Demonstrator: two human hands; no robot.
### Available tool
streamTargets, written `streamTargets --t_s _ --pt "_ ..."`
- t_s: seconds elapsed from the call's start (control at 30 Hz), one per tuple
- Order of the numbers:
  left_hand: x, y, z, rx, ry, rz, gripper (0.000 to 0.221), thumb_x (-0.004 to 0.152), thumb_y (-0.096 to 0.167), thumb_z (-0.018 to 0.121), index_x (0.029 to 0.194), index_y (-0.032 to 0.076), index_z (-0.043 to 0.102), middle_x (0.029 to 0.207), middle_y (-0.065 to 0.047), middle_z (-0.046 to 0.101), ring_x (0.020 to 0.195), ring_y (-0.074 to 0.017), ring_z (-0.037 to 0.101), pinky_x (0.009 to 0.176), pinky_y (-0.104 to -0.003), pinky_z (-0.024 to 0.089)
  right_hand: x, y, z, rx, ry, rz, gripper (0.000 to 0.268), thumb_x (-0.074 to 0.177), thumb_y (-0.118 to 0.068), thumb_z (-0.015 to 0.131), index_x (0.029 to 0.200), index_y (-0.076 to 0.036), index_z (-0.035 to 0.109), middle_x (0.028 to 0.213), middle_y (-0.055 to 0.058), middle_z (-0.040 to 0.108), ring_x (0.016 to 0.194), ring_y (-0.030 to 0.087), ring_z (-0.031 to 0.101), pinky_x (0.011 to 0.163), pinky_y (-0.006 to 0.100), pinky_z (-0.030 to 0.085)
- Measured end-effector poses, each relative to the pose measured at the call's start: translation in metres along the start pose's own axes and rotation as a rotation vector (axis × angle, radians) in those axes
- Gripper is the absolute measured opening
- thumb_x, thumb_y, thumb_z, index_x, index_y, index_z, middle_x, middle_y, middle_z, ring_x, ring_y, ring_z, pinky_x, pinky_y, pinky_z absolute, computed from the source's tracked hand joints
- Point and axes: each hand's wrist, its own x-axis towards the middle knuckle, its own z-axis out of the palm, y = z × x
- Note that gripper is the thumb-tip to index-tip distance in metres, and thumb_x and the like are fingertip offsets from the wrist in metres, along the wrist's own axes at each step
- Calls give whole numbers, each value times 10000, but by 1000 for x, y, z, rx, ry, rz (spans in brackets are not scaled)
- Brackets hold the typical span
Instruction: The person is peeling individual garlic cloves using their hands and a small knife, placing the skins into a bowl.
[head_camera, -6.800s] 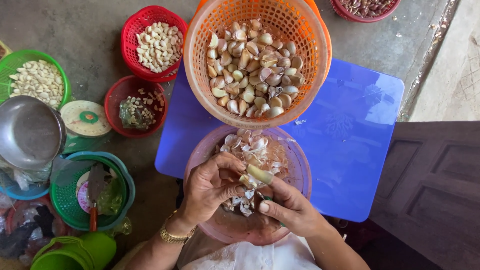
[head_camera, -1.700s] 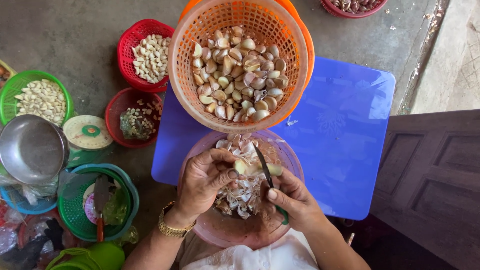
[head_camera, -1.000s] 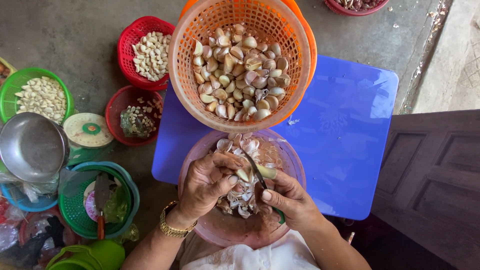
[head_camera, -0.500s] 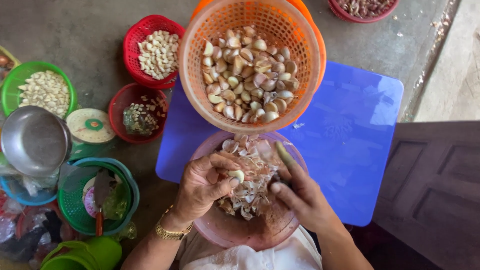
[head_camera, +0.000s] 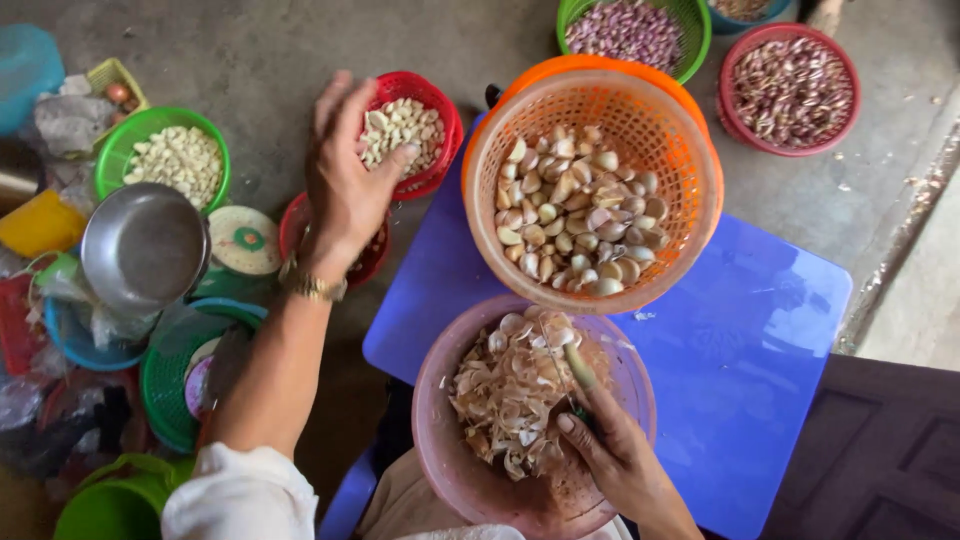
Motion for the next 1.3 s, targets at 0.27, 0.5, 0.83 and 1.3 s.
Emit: streamTargets --t_s 0.27,0.5,0.83,1.3 --pt "-8 106 68 457 -655 270 36 897 101 752 930 116 751 918 -65 745 986 -273 588 931 -441 364 -6 11 -7 -8 -22 35 630 973 -212 592 1565 -111 404 1634 39 453 1514 157 381 1208 359 318" --pt "-1 124 86 612 -1042 125 324 786 -215 627 906 81 685 1012 -106 673 1170 -343 556 1282 -667 88 -10 6 -12 92 -22 55 643 967 -261 604 1568 -135 413 1583 40 538 1457 152 475 1148 361 409" --pt "-32 153 30 -243 -737 137 156 1029 170 594 1114 46 636 845 -87 738 678 -190 739 502 -282 590 -15 19 -17 404 111 -113 643 1001 -135 561 1589 -69 311 1702 110 265 1563 253 264 1258 437 210" --pt "-141 174 13 -1186 -644 -507 283 873 48 801 1119 -1 668 1009 -83 706 899 -159 716 784 -239 648 -23 7 -11 316 -55 -197 593 1046 -185 576 1583 -50 365 1212 75 653 807 145 650 707 280 548"
